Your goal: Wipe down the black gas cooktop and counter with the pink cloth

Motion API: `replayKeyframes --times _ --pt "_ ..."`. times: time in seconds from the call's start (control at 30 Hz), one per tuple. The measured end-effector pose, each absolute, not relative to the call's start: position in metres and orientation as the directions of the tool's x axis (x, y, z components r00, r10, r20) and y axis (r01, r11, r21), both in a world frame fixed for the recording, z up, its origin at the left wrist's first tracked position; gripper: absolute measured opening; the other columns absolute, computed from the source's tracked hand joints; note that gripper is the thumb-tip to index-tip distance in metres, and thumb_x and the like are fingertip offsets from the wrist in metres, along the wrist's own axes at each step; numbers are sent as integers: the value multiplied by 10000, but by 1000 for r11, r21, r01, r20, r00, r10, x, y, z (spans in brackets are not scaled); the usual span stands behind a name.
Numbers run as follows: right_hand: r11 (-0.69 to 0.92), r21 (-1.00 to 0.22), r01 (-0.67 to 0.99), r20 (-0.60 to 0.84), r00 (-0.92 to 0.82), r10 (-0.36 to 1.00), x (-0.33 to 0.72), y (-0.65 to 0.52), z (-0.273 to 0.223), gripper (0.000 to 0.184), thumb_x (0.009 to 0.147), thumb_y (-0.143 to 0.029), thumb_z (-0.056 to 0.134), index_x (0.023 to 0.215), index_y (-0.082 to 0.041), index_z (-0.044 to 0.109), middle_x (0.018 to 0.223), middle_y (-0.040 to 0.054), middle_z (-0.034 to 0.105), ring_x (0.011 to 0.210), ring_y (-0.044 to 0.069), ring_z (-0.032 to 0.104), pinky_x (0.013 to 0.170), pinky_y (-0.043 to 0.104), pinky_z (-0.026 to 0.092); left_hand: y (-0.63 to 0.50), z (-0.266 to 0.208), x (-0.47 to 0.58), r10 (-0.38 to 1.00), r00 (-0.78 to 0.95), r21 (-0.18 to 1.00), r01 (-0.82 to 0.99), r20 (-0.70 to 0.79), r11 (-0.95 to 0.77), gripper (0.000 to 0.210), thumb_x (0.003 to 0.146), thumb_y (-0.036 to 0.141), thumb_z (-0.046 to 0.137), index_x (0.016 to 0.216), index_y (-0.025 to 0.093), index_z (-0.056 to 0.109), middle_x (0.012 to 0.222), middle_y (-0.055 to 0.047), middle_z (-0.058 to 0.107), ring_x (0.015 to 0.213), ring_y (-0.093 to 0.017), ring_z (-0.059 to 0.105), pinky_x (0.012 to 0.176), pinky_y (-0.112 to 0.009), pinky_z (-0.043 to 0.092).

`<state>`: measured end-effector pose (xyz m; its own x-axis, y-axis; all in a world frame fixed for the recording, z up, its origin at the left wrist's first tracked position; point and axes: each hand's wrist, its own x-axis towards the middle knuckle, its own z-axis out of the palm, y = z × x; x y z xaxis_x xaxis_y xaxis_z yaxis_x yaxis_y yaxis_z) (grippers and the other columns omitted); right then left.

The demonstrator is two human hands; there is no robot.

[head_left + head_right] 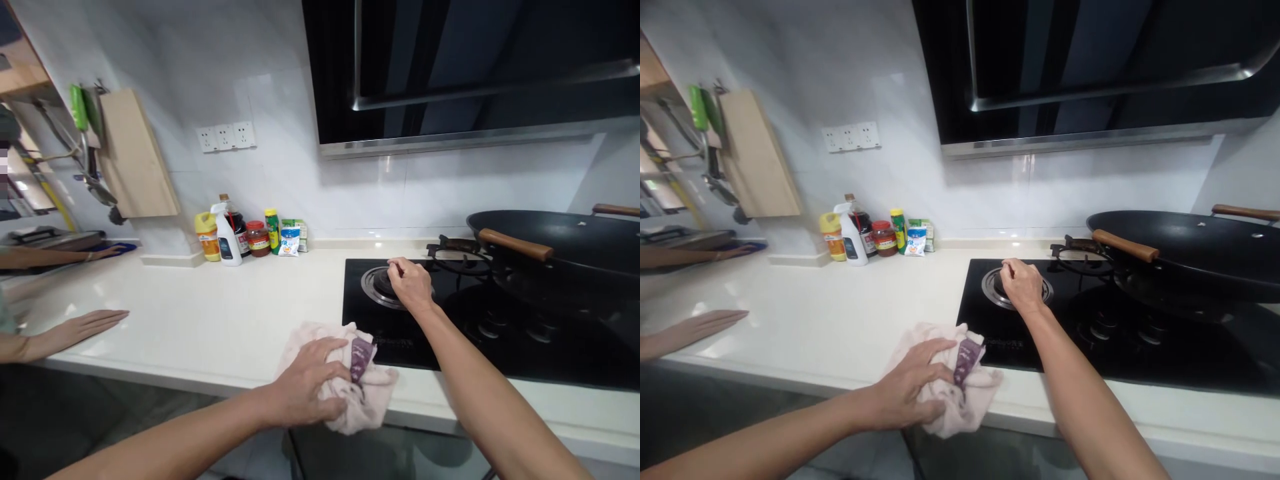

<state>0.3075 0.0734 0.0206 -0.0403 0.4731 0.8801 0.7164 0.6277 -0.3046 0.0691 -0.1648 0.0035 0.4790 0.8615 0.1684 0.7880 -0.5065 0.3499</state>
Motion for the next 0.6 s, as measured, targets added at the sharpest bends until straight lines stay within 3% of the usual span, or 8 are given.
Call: replayKeyframes --times 0.2,0.37,0.5,0.6 --pt "614 -305 728 852 -80 518 308 75 17 253 904 -248 509 938 -203 756 892 74 782 764 217 678 800 328 431 -199 6 3 954 278 273 915 110 -298 364 870 481 657 1201 340 708 1618 -25 412 1481 -292 376 1215 -458 329" --pt "606 -306 734 842 -89 533 307 72 17 254 899 -244 520 942 -206 768 887 76 785 752 222 679 782 328 427 -217 5 -60 989 83 86 992 120 -93 587 913 657 504 1430 388 570 1664 -27 328 1495 -303 358 1207 -465 319" --pt "626 -283 727 848 -115 517 309 75 16 266 902 -252 517 940 -211 777 862 57 783 706 200 663 770 320 416 -229 12 -95 996 38 -50 998 76 -34 852 816 789 549 1556 397 389 1654 -53 346 1453 -330 423 1165 -475 354" --pt "661 -262 704 843 -167 512 316 82 15 287 915 -303 512 946 -220 785 845 44 780 710 179 667 767 301 413 -233 21 -113 999 48 -110 993 12 -46 1007 678 869 625 1525 351 463 1572 -102 480 1387 -343 497 1144 -448 372"
